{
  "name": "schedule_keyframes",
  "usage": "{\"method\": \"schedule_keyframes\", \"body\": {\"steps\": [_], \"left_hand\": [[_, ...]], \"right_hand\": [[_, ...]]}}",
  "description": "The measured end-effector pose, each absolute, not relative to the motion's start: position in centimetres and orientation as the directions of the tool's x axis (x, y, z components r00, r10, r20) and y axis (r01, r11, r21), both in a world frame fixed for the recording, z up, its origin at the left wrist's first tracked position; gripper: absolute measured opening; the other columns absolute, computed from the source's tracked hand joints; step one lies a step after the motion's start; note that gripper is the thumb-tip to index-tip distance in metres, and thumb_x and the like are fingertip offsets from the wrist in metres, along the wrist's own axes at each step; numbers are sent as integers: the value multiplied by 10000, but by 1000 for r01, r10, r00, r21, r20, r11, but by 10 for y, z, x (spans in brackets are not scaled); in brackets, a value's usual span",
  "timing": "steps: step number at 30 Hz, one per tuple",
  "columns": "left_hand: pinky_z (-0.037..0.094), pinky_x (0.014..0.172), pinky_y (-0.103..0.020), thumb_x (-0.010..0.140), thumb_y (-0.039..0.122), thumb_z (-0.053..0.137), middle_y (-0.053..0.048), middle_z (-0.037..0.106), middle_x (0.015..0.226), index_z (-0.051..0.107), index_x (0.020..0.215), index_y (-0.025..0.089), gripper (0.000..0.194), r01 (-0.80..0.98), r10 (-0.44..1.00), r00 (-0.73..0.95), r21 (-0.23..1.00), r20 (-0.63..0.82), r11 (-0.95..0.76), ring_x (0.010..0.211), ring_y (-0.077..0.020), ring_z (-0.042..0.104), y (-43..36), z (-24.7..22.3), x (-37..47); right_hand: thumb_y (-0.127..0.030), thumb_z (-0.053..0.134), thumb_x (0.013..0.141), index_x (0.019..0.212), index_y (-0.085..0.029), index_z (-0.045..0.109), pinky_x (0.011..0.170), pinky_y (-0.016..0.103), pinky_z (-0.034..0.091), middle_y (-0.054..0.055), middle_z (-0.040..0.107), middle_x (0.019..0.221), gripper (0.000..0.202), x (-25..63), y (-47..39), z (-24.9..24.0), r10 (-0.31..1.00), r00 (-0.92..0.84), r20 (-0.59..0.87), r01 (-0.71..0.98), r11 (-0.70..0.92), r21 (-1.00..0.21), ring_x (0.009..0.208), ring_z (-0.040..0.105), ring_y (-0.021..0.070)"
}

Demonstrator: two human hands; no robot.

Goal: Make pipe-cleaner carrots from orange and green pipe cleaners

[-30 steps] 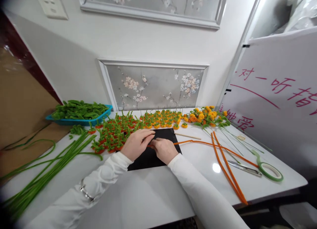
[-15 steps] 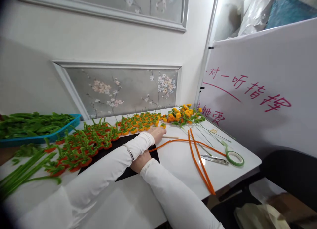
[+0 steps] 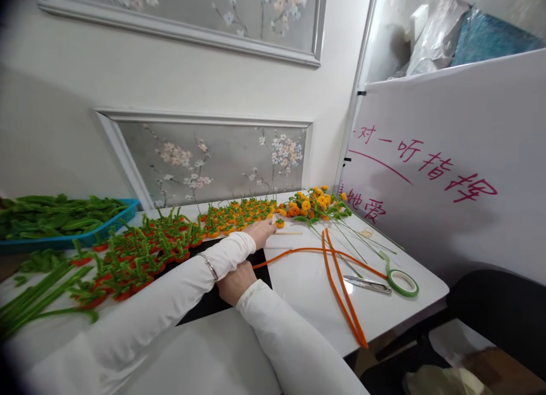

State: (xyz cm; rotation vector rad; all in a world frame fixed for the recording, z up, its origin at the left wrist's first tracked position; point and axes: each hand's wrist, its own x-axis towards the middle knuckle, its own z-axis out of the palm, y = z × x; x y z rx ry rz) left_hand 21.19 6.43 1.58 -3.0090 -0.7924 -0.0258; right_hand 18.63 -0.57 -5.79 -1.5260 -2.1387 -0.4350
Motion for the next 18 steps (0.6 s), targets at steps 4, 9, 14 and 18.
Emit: {"method": "schedule_keyframes", "body": {"steps": [4, 9, 14, 18], "left_hand": [[448, 765, -278, 886, 177, 393, -89, 630, 935, 621, 993, 169, 252, 500, 514, 842, 120, 164, -858, 870, -188, 607, 56, 40, 156], [381, 505, -205, 846, 387, 423, 30, 518, 577, 602, 1001, 164, 325, 422, 701, 678, 663, 222, -618, 519, -115, 482, 33, 40, 55], [278, 434, -192, 700, 586, 544, 40, 440, 545, 613, 870, 139, 483, 389, 831, 555, 871, 40, -301, 495, -100, 383, 20, 18, 3], [199, 398, -196, 649, 618, 582, 66, 352, 513, 593, 773, 143, 490, 394, 766, 638, 888, -78, -237, 440, -70, 275, 20, 8, 2]], "right_hand": [[-187, 491, 812, 916, -233, 684, 603, 253, 481, 46, 693, 797, 224, 187, -16, -43, 847, -288, 447, 935, 349, -60, 720, 647, 179], [-166, 460, 849, 1103, -354, 608, 619, 204, 428, -13, 657, 854, 349, 184, -27, -26, 840, -322, 437, 904, 411, -123, 802, 618, 128], [-254, 423, 907, 978, -275, 667, 701, 230, 406, -2, 649, 799, 255, 176, -39, -11, 608, -466, 643, 788, 616, -12, 780, 583, 113], [-236, 397, 916, 982, -244, 668, 691, 253, 402, 16, 659, 832, 279, 180, -44, -3, 507, -363, 782, 788, 615, -34, 760, 578, 119]]}}
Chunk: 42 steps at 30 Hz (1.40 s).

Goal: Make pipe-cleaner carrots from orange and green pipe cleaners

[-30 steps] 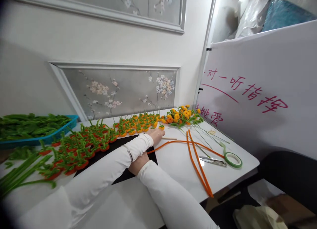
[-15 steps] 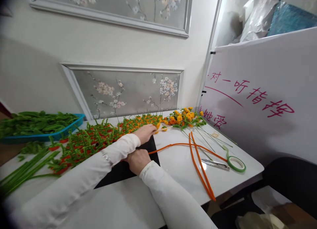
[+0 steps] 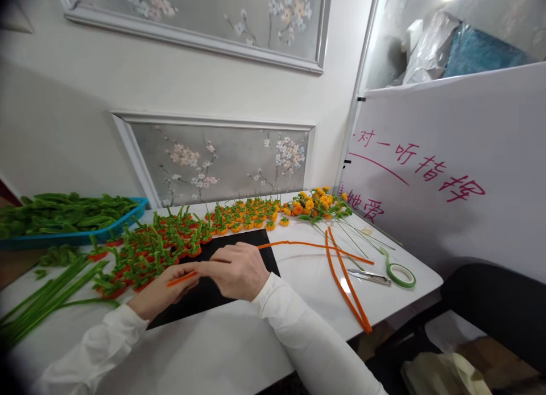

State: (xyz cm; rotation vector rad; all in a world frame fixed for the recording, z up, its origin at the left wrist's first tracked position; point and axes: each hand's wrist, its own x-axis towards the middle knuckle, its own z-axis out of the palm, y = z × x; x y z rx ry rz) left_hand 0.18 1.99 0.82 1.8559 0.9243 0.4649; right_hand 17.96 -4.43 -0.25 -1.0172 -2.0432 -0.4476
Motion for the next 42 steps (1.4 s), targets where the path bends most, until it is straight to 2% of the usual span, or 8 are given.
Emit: {"method": "schedule_keyframes", "body": {"steps": [5, 10, 13, 16, 22, 30, 38, 42], "left_hand": [[100, 381, -195, 639, 643, 590, 100, 244, 511, 576, 863, 130, 560, 382, 706, 677, 919, -206, -97, 414, -45, 154, 21, 4, 3], [55, 395, -199, 616, 673, 592, 99, 223, 511, 603, 827, 108, 603, 314, 712, 668, 950, -218, -4, 430, -42, 122, 20, 4, 3], [64, 400, -201, 632, 658, 596, 95, 208, 515, 622, 793, 104, 578, 315, 685, 693, 949, -224, -8, 433, -43, 126, 19, 3, 2], [60, 399, -203, 668, 691, 526, 80, 245, 545, 631, 785, 107, 605, 286, 661, 713, 958, -233, 29, 434, -41, 123, 19, 1, 1], [47, 387, -206, 712, 763, 337, 62, 276, 567, 639, 790, 98, 734, 255, 567, 767, 953, -301, 161, 432, -46, 101, 16, 0, 1], [42, 388, -209, 770, 620, 479, 66, 288, 590, 605, 780, 79, 555, 163, 513, 824, 968, -241, 192, 428, -24, 108, 6, -5, -4], [45, 391, -207, 760, 475, 600, 79, 267, 576, 560, 773, 92, 385, 111, 465, 857, 961, -221, 252, 429, -19, 119, 1, -2, -6], [77, 386, -195, 752, 487, 604, 107, 234, 493, 513, 742, 126, 373, 112, 489, 853, 980, -180, 165, 410, -27, 121, -2, -3, -5]], "right_hand": [[-185, 367, 917, 1026, -218, 662, 696, 233, 441, 44, 651, 849, 317, 200, -36, -4, 568, -183, 803, 740, 617, -268, 767, 589, 121], [-276, 468, 879, 908, -164, 663, 610, 219, 477, 20, 641, 707, 227, 213, -25, -7, 740, -118, 662, 485, 625, -612, 626, 577, 110], [-311, 490, 861, 874, -154, 646, 572, 218, 474, 14, 629, 694, 222, 217, -19, -10, 762, -19, 648, 359, 610, -707, 563, 542, 98], [-320, 508, 852, 885, -169, 658, 642, 237, 481, 29, 630, 758, 216, 217, -15, -15, 717, 55, 695, 382, 628, -678, 643, 560, 112], [-274, 423, 908, 936, -186, 678, 728, 240, 473, 55, 640, 886, 271, 198, -19, -23, 691, -183, 700, 471, 686, -554, 809, 593, 126], [-187, 462, 885, 858, -190, 670, 789, 294, 421, 44, 663, 886, 209, 178, -27, -36, 642, -226, 733, 586, 691, -424, 812, 606, 133], [-151, 438, 881, 853, -206, 675, 808, 328, 417, 45, 674, 882, 246, 179, -31, -33, 635, -238, 735, 575, 702, -421, 840, 605, 150], [-130, 426, 876, 881, -201, 669, 817, 329, 422, 42, 673, 886, 253, 180, -30, -34, 631, -240, 737, 563, 709, -424, 859, 600, 152]]}}
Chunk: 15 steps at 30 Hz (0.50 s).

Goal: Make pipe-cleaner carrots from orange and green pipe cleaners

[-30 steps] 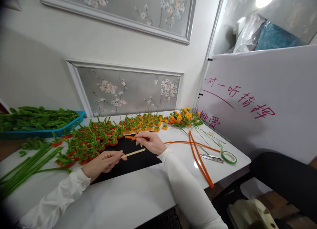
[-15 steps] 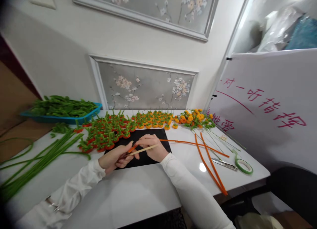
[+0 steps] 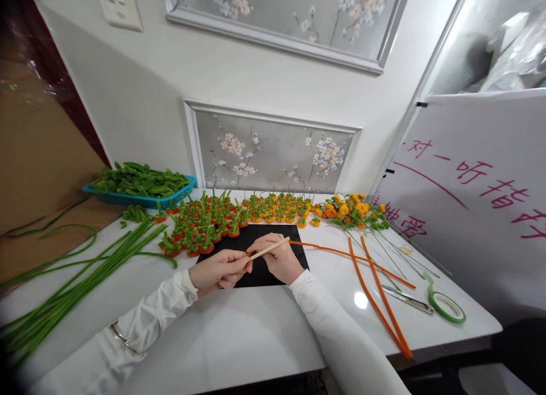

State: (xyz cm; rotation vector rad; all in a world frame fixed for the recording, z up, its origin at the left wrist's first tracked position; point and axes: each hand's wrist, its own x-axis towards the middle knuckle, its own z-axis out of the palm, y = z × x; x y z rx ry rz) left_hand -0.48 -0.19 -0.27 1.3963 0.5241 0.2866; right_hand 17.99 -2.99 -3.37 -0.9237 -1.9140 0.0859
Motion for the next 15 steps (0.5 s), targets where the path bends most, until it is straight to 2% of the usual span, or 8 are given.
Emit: {"method": "schedule_keyframes", "body": {"steps": [3, 8, 10, 13, 15], "left_hand": [[123, 377, -190, 756, 506, 583, 109, 275, 444, 484, 728, 149, 372, 130, 546, 829, 991, -122, 24, 380, -31, 166, -1, -9, -3], [167, 381, -194, 795, 500, 507, 108, 249, 435, 475, 701, 166, 348, 158, 686, 727, 964, 33, -214, 377, -52, 204, 4, -17, 0], [202, 403, -199, 819, 471, 473, 89, 274, 465, 484, 683, 164, 336, 187, 746, 650, 921, 144, -341, 411, -66, 251, 4, -17, 1], [276, 485, -205, 841, 415, 450, 53, 370, 540, 493, 643, 159, 327, 293, 778, 537, 793, 325, -534, 515, -88, 350, 4, -17, 1], [302, 522, -209, 847, 396, 440, 47, 416, 573, 517, 687, 164, 292, 355, 783, 497, 735, 375, -577, 550, -99, 383, 4, -17, 0]], "right_hand": [[-118, 438, 857, 887, -188, 657, 786, 307, 442, 35, 673, 852, 232, 179, -29, -36, 661, -227, 715, 558, 690, -461, 823, 604, 149], [-142, 421, 868, 878, -163, 634, 588, 211, 462, 23, 653, 754, 215, 176, -30, -39, 762, -234, 605, 541, 619, -570, 599, 585, 109], [-176, 414, 893, 813, -166, 624, 598, 202, 454, 15, 647, 710, 225, 174, -33, -37, 776, -263, 573, 575, 603, -553, 593, 585, 107], [-186, 426, 900, 773, -172, 592, 637, 202, 442, 7, 636, 681, 210, 171, -36, -35, 772, -316, 552, 636, 604, -480, 629, 591, 114], [-179, 439, 892, 782, -175, 573, 638, 202, 434, 0, 624, 669, 174, 169, -37, -36, 762, -349, 545, 665, 611, -430, 630, 589, 116]]}}
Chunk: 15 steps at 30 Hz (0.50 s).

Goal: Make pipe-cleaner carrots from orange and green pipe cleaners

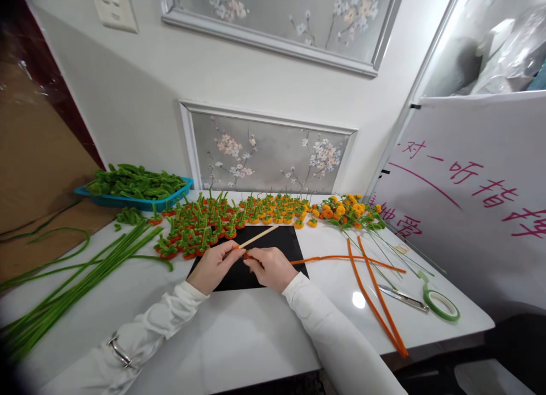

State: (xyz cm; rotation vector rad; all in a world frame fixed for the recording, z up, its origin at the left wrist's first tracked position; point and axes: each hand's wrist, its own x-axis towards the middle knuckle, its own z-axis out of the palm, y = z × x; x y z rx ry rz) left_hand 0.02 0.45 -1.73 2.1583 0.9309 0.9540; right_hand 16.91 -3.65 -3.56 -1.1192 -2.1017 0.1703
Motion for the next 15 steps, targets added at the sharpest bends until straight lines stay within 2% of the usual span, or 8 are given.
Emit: {"method": "schedule_keyframes", "body": {"steps": [4, 8, 11, 13, 15], "left_hand": [[335, 552, -212, 858, 383, 420, 42, 493, 637, 551, 853, 181, 240, 369, 793, 493, 739, 359, -564, 578, -111, 435, 5, -21, 0], [336, 554, -213, 857, 382, 419, 43, 462, 610, 527, 742, 172, 262, 392, 787, 503, 718, 356, -575, 573, -109, 422, 7, -22, 0], [326, 532, -210, 848, 390, 431, 48, 416, 580, 497, 681, 167, 287, 387, 786, 506, 721, 355, -575, 555, -101, 399, 11, -23, -1], [307, 496, -202, 841, 409, 437, 51, 386, 561, 477, 647, 163, 315, 357, 782, 525, 747, 336, -560, 528, -91, 376, 14, -23, -1], [259, 425, -190, 825, 457, 447, 67, 334, 515, 448, 636, 168, 345, 308, 783, 571, 819, 246, -483, 453, -74, 325, 16, -24, -2]], "right_hand": [[-185, 444, 892, 805, -179, 557, 632, 203, 424, 2, 618, 681, 143, 168, -36, -39, 745, -388, 543, 704, 620, -348, 641, 590, 119], [-201, 469, 885, 898, -178, 572, 627, 210, 409, 27, 640, 788, 106, 167, -38, -38, 713, -413, 566, 767, 608, -207, 709, 598, 132], [-218, 456, 896, 886, -172, 590, 593, 223, 381, 26, 621, 737, 143, 165, -42, -33, 678, -427, 598, 829, 557, -40, 681, 579, 136], [-209, 427, 913, 867, -179, 603, 600, 228, 371, 29, 622, 763, 184, 163, -44, -30, 642, -418, 643, 855, 517, 39, 682, 568, 128], [-189, 414, 920, 889, -197, 608, 620, 225, 369, 34, 632, 889, 196, 164, -44, -28, 607, -390, 692, 874, 480, 71, 714, 566, 115]]}}
